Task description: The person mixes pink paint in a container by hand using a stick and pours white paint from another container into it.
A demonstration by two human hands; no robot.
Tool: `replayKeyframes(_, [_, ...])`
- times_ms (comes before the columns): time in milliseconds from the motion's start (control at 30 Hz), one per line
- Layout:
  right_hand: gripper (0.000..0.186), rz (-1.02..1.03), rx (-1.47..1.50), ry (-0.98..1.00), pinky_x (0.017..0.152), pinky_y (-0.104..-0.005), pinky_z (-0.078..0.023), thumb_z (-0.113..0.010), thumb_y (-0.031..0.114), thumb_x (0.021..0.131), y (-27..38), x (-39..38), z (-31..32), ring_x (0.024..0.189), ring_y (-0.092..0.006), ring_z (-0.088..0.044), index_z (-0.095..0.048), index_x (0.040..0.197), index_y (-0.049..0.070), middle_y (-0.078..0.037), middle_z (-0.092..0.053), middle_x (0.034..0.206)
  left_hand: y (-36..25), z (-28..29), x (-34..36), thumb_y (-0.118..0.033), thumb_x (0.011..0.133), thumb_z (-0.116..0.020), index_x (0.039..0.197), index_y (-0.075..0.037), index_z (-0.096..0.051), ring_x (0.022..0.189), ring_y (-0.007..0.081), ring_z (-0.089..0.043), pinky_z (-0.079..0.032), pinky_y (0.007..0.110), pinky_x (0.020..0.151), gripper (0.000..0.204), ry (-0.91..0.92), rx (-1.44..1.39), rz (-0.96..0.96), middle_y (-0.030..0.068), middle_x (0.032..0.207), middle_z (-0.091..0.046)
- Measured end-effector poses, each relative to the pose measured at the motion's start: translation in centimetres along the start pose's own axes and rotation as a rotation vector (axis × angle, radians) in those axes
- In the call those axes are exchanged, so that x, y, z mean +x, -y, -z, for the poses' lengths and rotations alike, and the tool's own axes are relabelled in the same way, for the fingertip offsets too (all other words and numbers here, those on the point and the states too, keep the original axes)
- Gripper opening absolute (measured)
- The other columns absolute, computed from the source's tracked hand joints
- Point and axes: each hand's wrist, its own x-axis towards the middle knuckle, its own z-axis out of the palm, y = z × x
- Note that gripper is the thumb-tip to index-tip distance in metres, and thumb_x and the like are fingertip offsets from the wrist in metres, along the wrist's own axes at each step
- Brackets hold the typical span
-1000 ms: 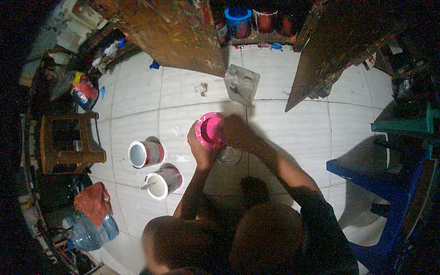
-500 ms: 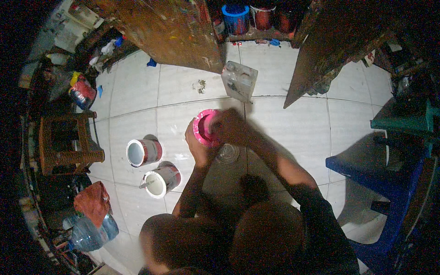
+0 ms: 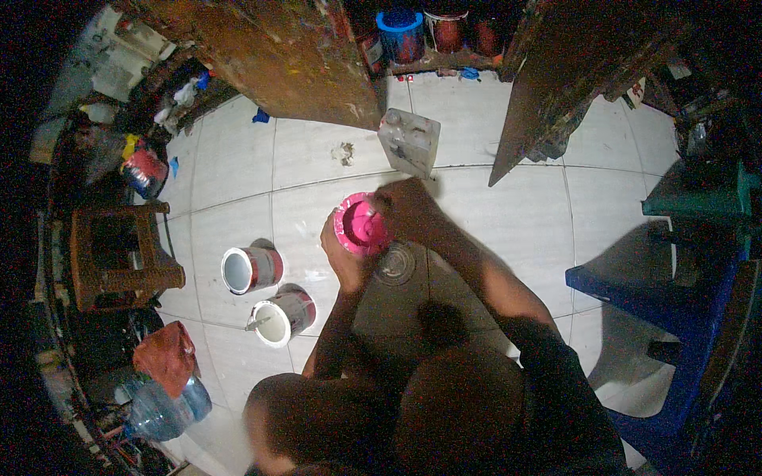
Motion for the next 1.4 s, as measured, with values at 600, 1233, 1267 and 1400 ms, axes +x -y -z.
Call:
replayKeyframes(600, [0.029,-0.022,0.091,-0.007,0.064,-0.0431,-0.052,-0.066,0.026,0.092,-1.0,0.0,0.6,0.067,-0.0296,-0.069,-0.071,0.082,-0.001,-0.020,-0.068,0.076,-0.2,-0.2,-0.2,-0.030,0.052,-0.098,0.136,0.001,-0.049,0.125,0.0444,-0.051,-0.040,0.053,0.106,0.102,0.004,-0.079,0.053,0.0241,0.131,-0.057])
replayKeyframes(1233, [0.031,0.082,0.075,-0.067,0.061,-0.0445,-0.050,-0.067,0.026,0.089,-0.2,0.4,-0.2,0.060,-0.0299,-0.065,-0.067,0.075,-0.001,-0.019,-0.066,0.067,-0.3,-0.2,0.2,-0.028,0.056,-0.096,0.134,-0.001,-0.052,0.123,0.0436,-0.053,-0.041,0.054,0.103,0.094,0.060,-0.108,0.033,0.0228,0.131,-0.057])
replayKeyframes(1267, [0.025,-0.010,0.020,-0.037,0.060,-0.0427,-0.050,-0.066,0.021,0.089,-1.4,0.4,-0.8,0.060,-0.0280,-0.066,-0.069,0.076,0.000,-0.019,-0.068,0.069,-0.3,-0.3,0.6,-0.028,0.055,-0.096,0.133,-0.001,-0.053,0.121,0.0439,-0.054,-0.042,0.054,0.102,0.093,0.050,-0.127,0.013,0.0226,0.130,-0.058])
replayKeyframes(1400, [0.025,0.459,0.159,-0.051,0.058,-0.0394,-0.051,-0.065,0.020,0.091,-1.5,-0.3,-2.1,0.059,-0.0204,-0.066,-0.072,0.078,0.000,-0.017,-0.068,0.068,-0.6,-0.2,0.5,-0.027,0.053,-0.097,0.133,-0.001,-0.053,0.119,0.0452,-0.056,-0.044,0.054,0.099,0.095,0.010,-0.079,-0.001,0.0225,0.128,-0.059])
